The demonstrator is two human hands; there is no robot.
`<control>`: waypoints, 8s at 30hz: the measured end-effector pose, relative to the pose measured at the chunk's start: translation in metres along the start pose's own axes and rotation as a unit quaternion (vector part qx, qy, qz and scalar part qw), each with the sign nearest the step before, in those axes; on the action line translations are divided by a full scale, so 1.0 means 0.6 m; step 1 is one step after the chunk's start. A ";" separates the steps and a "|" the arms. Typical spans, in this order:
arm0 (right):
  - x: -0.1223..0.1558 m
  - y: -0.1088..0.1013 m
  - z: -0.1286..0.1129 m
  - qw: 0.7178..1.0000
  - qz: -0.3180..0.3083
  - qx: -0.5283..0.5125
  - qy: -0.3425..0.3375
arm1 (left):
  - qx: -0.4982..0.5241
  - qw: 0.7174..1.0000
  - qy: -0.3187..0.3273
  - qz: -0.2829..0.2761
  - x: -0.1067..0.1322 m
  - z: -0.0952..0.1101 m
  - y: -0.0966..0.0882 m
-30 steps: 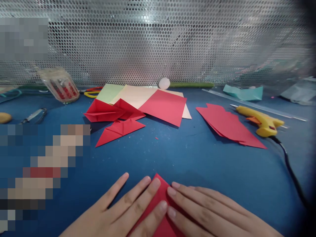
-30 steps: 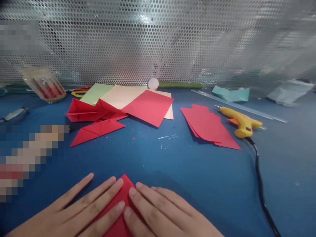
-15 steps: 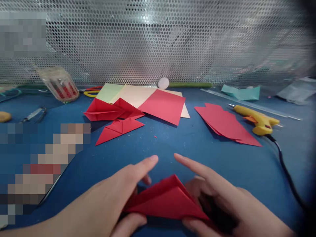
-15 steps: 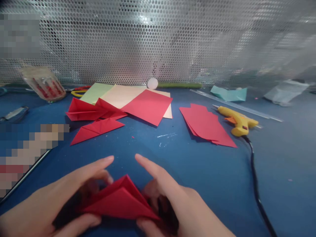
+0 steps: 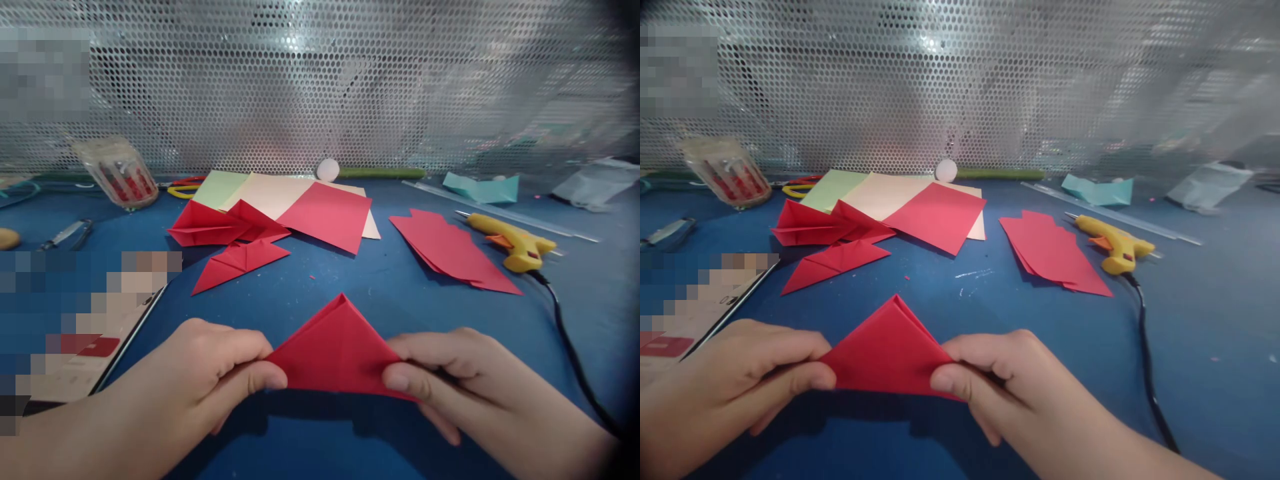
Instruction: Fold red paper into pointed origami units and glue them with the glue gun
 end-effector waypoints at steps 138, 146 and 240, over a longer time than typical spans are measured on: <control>0.019 0.012 -0.017 0.959 0.188 0.130 -0.170 | -0.211 0.953 0.188 0.107 0.040 0.030 0.053; 0.018 0.014 -0.033 0.963 0.159 0.140 -0.167 | -0.338 0.878 0.327 0.086 0.066 0.059 0.078; 0.043 0.030 -0.074 0.840 0.086 0.339 -0.415 | -0.417 0.835 0.327 0.149 0.091 0.043 0.080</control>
Point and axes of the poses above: each hand's wrist, its own x-axis away from the middle knuckle, its own y-axis out of the palm, z = x × y, the point moved 7 cm from there along -x, towards the middle knuckle, and after that the axes turned 7 degrees about -z, right-handed, at the moved point
